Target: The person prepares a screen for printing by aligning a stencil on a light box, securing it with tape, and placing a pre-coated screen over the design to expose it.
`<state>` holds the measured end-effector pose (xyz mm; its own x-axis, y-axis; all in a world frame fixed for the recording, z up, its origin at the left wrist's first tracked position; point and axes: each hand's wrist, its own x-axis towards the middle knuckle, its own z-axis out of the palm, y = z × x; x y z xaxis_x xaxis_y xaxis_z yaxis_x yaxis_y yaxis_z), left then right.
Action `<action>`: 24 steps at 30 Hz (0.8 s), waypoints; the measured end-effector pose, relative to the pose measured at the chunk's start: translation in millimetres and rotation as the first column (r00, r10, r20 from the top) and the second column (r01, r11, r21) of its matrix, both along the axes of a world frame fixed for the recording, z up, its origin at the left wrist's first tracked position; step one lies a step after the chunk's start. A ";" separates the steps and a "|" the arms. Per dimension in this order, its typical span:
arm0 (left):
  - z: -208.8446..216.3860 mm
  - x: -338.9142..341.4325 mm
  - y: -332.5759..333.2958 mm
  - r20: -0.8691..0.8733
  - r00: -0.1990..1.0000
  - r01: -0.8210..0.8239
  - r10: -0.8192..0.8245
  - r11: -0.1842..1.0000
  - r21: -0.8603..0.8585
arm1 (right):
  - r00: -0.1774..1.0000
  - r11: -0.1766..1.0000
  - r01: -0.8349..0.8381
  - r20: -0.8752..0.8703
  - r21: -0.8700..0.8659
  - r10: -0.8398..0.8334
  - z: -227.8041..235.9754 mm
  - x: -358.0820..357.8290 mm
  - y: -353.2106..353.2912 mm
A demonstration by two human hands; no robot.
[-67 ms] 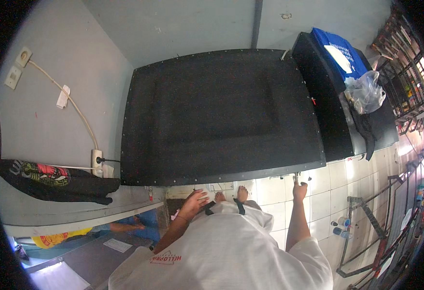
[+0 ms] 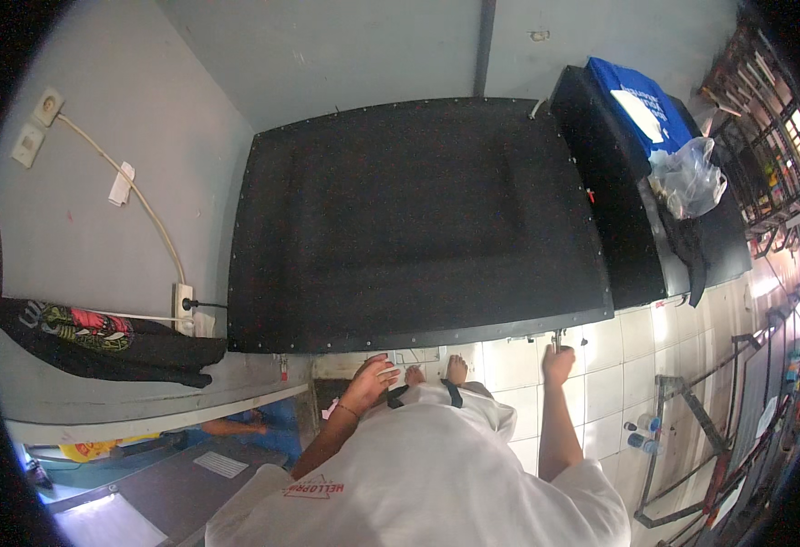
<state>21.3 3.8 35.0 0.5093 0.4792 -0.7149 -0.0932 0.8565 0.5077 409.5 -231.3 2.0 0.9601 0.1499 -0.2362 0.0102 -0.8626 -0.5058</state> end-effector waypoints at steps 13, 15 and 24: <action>-6.4 12.7 -16.5 -0.201 0.966 0.211 -0.163 0.947 0.244 | 0.245 0.830 0.114 -0.826 0.545 0.509 50.5 -145.4 110.1; 11.7 17.5 -16.2 -0.244 0.956 0.226 -0.162 0.938 0.263 | 0.277 0.825 0.117 -0.816 0.554 0.508 66.0 -145.1 107.3; 158.4 22.1 4.2 -0.088 0.990 0.139 -0.112 0.903 0.407 | 0.417 0.759 0.072 -0.711 0.646 0.566 213.1 -141.5 124.1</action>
